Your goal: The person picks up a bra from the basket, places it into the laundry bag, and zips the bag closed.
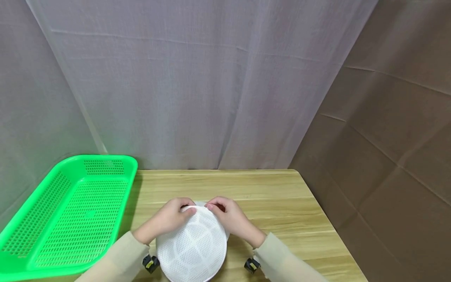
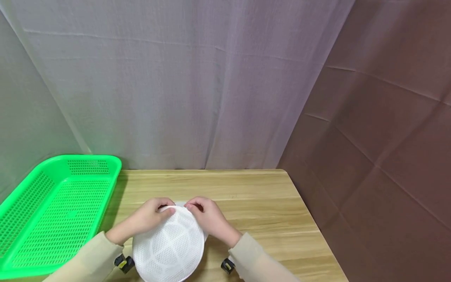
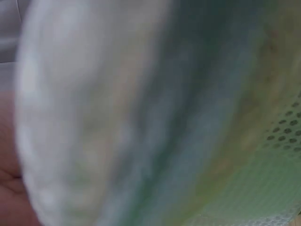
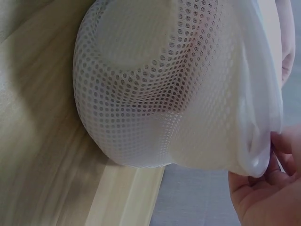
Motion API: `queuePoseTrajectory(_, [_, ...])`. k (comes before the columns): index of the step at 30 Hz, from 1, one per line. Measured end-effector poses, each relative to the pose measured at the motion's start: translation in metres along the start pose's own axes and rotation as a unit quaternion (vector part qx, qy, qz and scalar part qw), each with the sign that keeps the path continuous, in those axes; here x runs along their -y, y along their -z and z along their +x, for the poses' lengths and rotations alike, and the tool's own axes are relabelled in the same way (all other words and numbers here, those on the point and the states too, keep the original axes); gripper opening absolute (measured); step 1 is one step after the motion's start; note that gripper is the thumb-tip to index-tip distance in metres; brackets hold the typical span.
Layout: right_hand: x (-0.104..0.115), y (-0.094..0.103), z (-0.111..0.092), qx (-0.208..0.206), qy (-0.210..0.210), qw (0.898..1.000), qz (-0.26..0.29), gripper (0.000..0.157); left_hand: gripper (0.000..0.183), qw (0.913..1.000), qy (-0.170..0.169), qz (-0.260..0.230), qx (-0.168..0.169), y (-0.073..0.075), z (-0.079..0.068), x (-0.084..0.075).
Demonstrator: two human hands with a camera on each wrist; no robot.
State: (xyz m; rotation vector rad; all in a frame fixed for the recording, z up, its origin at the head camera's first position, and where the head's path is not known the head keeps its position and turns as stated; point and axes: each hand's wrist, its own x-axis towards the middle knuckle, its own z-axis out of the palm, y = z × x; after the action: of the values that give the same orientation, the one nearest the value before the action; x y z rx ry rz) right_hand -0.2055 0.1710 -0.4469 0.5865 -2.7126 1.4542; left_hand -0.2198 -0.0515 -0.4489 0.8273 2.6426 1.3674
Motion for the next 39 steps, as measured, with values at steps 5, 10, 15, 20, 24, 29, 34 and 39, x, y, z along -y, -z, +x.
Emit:
queuePoseTrajectory(5, [0.002, 0.001, -0.001, -0.001, 0.002, 1.000, -0.004, 0.014, 0.007, 0.9997, -0.009, -0.007, -0.019, 0.000, 0.001, 0.005])
queuePoseTrajectory(10, [0.003, 0.002, 0.000, -0.006, 0.013, 1.000, -0.015, 0.013, 0.007, 0.9994, -0.010, -0.019, -0.027, 0.001, 0.001, 0.006])
queuePoseTrajectory(15, [0.004, 0.001, 0.000, -0.013, 0.017, 1.000, -0.018, 0.011, 0.007, 0.9993, -0.005, -0.025, -0.026, 0.002, 0.000, 0.005])
queuePoseTrajectory(20, [0.003, 0.003, -0.001, -0.015, 0.017, 1.000, -0.016, 0.011, 0.007, 0.9993, 0.001, -0.022, -0.031, 0.005, -0.001, 0.005])
queuePoseTrajectory(24, [0.000, 0.005, -0.002, -0.020, 0.015, 0.999, -0.022, 0.012, 0.007, 0.9988, 0.019, -0.024, -0.038, 0.010, -0.002, 0.005])
queuePoseTrajectory(29, [0.000, 0.006, -0.003, -0.021, 0.012, 0.999, -0.033, 0.012, 0.007, 0.9983, 0.028, -0.030, -0.041, 0.012, -0.003, 0.006])
queuePoseTrajectory(34, [-0.001, 0.009, -0.005, -0.023, 0.008, 0.999, -0.029, 0.012, 0.006, 0.9967, 0.042, -0.038, -0.058, 0.013, -0.004, 0.011])
queuePoseTrajectory(39, [-0.003, 0.010, -0.005, -0.022, 0.002, 1.000, -0.020, 0.012, 0.006, 0.9950, 0.053, -0.044, -0.073, 0.016, -0.004, 0.015])
